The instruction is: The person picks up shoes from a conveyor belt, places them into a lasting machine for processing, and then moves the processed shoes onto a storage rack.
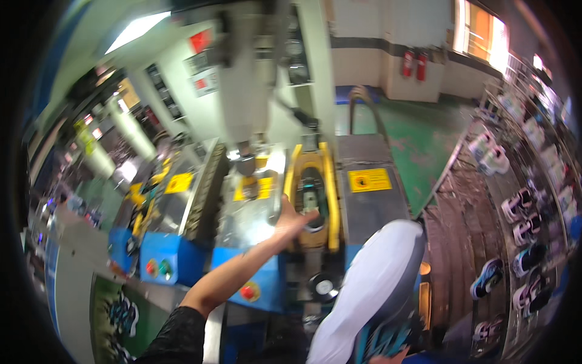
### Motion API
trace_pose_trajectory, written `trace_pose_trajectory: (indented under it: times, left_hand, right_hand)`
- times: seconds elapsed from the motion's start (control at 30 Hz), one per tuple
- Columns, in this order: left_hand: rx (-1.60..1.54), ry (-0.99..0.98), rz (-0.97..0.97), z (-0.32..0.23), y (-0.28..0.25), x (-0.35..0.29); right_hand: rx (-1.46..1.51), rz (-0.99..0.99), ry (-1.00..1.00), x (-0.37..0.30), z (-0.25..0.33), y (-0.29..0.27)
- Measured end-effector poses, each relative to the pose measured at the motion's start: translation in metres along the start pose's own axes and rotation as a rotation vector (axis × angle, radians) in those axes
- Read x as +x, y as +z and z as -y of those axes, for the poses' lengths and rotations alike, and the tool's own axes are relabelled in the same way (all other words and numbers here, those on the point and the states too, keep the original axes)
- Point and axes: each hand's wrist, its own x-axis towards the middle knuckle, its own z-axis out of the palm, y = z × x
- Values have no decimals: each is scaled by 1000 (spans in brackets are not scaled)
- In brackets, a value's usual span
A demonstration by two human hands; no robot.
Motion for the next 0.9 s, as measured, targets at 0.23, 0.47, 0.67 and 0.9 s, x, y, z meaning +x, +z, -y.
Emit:
trace_pose_trajectory:
  times: [0.23,0.47,0.67,0.9]
  left_hand:
    - [29,1,-24,-2,35,106]
    - [-466,-74,576,-56,-96,17]
    - [-828,-112,85,36,-174,-236]
    - [-1085,-493,-447,128,-183,-349]
  right_hand:
    - [-97,-133,382,-15,13,20]
    - [-269,-105,43,-6,-13,3]
    - [-80,287,426,113,30,153]
    - [-1127,252,-116,320,-1,280]
